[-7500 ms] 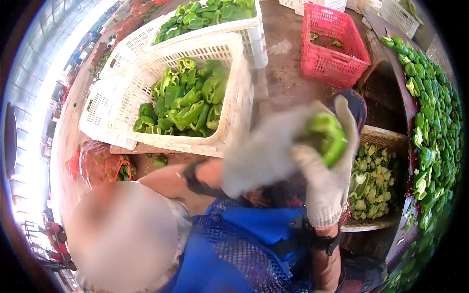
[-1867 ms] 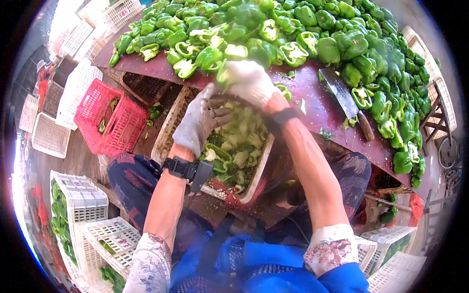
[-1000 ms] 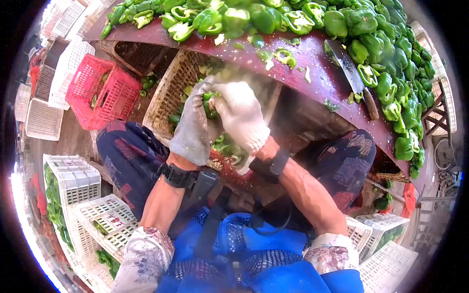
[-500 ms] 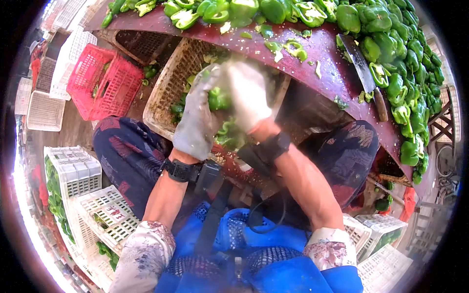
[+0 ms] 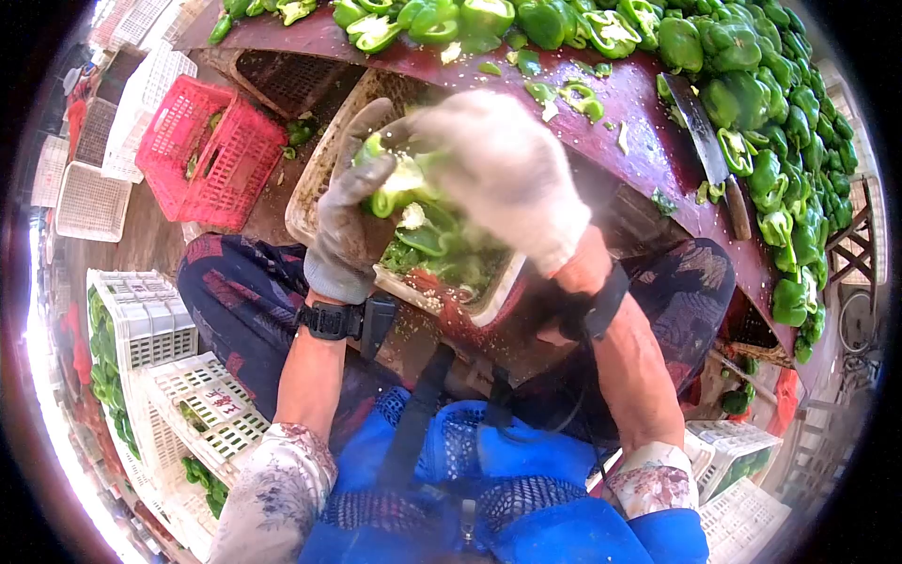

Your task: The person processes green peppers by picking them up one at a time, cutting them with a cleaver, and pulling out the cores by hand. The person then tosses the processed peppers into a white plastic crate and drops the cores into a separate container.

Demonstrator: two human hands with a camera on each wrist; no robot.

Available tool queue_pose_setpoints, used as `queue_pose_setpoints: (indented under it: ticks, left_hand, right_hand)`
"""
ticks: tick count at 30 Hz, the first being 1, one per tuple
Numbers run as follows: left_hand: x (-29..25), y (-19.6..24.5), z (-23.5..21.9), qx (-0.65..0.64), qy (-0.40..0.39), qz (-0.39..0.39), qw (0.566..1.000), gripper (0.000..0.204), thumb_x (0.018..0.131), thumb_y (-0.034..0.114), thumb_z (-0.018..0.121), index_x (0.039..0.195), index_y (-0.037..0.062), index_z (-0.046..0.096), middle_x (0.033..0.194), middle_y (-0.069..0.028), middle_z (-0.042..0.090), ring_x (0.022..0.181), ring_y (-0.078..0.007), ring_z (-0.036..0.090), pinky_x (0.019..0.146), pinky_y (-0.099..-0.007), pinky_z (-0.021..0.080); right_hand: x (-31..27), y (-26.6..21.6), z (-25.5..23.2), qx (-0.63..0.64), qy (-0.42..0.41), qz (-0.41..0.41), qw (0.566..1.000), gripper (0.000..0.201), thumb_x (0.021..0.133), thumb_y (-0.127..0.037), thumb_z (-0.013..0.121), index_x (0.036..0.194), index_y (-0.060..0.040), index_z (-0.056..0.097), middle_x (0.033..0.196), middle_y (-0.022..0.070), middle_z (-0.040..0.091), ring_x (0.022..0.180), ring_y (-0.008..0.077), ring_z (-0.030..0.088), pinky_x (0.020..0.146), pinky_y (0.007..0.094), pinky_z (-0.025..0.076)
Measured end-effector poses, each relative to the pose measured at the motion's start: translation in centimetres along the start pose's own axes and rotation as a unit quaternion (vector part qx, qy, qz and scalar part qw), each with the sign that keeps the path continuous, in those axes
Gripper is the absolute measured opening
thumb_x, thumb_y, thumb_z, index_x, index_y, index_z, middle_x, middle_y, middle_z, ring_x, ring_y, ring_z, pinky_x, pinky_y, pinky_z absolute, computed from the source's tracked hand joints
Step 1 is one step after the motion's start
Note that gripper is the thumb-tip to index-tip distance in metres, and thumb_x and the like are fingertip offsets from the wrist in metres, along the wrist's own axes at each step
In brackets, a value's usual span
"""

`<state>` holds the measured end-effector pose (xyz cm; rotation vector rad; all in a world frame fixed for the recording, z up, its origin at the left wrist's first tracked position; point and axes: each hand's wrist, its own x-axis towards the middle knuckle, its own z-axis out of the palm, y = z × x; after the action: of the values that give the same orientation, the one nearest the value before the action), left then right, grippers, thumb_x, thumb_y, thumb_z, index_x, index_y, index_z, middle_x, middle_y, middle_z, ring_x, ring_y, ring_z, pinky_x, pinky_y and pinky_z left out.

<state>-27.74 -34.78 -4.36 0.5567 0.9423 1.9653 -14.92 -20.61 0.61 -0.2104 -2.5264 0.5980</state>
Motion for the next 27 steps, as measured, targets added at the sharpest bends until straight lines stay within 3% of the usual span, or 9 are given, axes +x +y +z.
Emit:
queue_pose_setpoints:
  ticks: [1, 5, 8, 15, 19, 20, 23, 25, 27]
  left_hand:
    - [0.2, 0.2, 0.4, 0.039, -0.015, 0.006, 0.999, 0.077, 0.085, 0.022, 0.074, 0.153, 0.0074, 0.043, 0.145, -0.0214, 0.056, 0.131, -0.0339, 0.059, 0.112, -0.0495, 0.051]
    - [-0.6, 0.4, 1.6, 0.155, -0.01, -0.013, 0.988, 0.082, 0.076, 0.016, 0.077, 0.151, 0.0072, 0.046, 0.146, -0.0153, 0.056, 0.13, -0.0274, 0.057, 0.113, -0.0389, 0.047]
    - [-0.7, 0.7, 1.8, 0.201, -0.014, -0.047, 0.978, 0.079, 0.076, 0.014, 0.076, 0.15, 0.0061, 0.048, 0.147, -0.0153, 0.055, 0.13, -0.0267, 0.057, 0.112, -0.0389, 0.047]
    - [-0.1, -0.2, 0.9, 0.126, 0.032, -0.025, 0.991, 0.058, 0.091, 0.013, 0.07, 0.146, 0.0045, 0.052, 0.14, -0.0134, 0.061, 0.116, -0.0198, 0.065, 0.095, -0.0305, 0.057]
    - [-0.1, -0.5, 1.3, 0.169, 0.056, -0.06, 0.982, 0.038, 0.097, 0.016, 0.07, 0.132, 0.0033, 0.063, 0.127, -0.0094, 0.067, 0.11, -0.0172, 0.065, 0.096, -0.0304, 0.055]
    - [-0.1, -0.6, 1.1, 0.171, 0.048, -0.068, 0.982, 0.035, 0.096, 0.016, 0.07, 0.128, 0.0034, 0.065, 0.127, -0.0106, 0.066, 0.112, -0.0202, 0.064, 0.1, -0.0331, 0.052]
    - [-0.4, 0.1, 1.5, 0.19, 0.097, -0.138, 0.967, 0.023, 0.096, 0.014, 0.07, 0.117, 0.004, 0.071, 0.119, -0.0083, 0.067, 0.106, -0.0202, 0.065, 0.099, -0.0355, 0.053]
    - [-0.4, 0.5, 1.9, 0.171, 0.153, -0.174, 0.958, 0.021, 0.097, 0.014, 0.07, 0.116, 0.0046, 0.072, 0.114, -0.0071, 0.069, 0.102, -0.0197, 0.065, 0.095, -0.036, 0.055]
    - [-0.7, -0.7, 1.2, 0.204, 0.152, -0.066, 0.965, 0.02, 0.098, 0.018, 0.069, 0.112, 0.0044, 0.072, 0.109, -0.0084, 0.068, 0.096, -0.0196, 0.066, 0.088, -0.036, 0.058]
  right_hand:
    - [-0.1, -0.6, 0.5, -0.017, -0.018, -0.047, 0.999, 0.039, 0.082, -0.008, 0.075, 0.121, -0.0087, 0.071, 0.113, 0.0075, 0.072, 0.099, 0.0255, 0.07, 0.09, 0.0353, 0.059]
    - [-2.0, -0.7, 1.9, 0.027, -0.106, 0.054, 0.993, 0.045, 0.079, -0.012, 0.075, 0.123, -0.0054, 0.067, 0.1, 0.0133, 0.072, 0.086, 0.0275, 0.073, 0.075, 0.0397, 0.06]
    - [-1.9, -1.0, 1.5, 0.239, -0.184, 0.158, 0.94, 0.039, 0.08, -0.013, 0.074, 0.117, -0.0032, 0.067, 0.096, 0.0162, 0.073, 0.082, 0.0294, 0.074, 0.076, 0.0379, 0.06]
    - [-2.5, -2.0, 2.9, 0.141, -0.103, 0.137, 0.975, 0.027, 0.081, -0.02, 0.074, 0.099, -0.001, 0.068, 0.095, 0.0202, 0.073, 0.085, 0.0339, 0.074, 0.076, 0.0406, 0.059]
    - [-2.6, -1.1, 3.5, 0.279, -0.192, 0.228, 0.913, 0.03, 0.082, -0.019, 0.074, 0.101, 0.0034, 0.07, 0.087, 0.0193, 0.073, 0.08, 0.0341, 0.074, 0.074, 0.0406, 0.059]
    - [-2.8, -1.0, 4.1, 0.211, -0.162, 0.165, 0.95, 0.028, 0.082, -0.014, 0.073, 0.103, 0.0053, 0.071, 0.083, 0.0175, 0.074, 0.077, 0.0307, 0.074, 0.074, 0.0387, 0.06]
    - [-2.5, -1.4, 3.9, 0.277, -0.202, 0.238, 0.909, 0.025, 0.083, -0.012, 0.072, 0.102, 0.0039, 0.071, 0.083, 0.0182, 0.073, 0.077, 0.0305, 0.074, 0.074, 0.0385, 0.06]
    - [-2.9, -1.4, 4.1, 0.261, -0.119, 0.136, 0.948, 0.02, 0.085, -0.013, 0.071, 0.1, 0.0015, 0.071, 0.086, 0.0171, 0.073, 0.076, 0.0311, 0.074, 0.072, 0.0405, 0.059]
    - [-2.6, -1.7, 3.4, 0.157, -0.139, 0.102, 0.972, 0.022, 0.085, -0.012, 0.071, 0.103, 0.0002, 0.07, 0.087, 0.0152, 0.073, 0.076, 0.0308, 0.074, 0.073, 0.0423, 0.058]
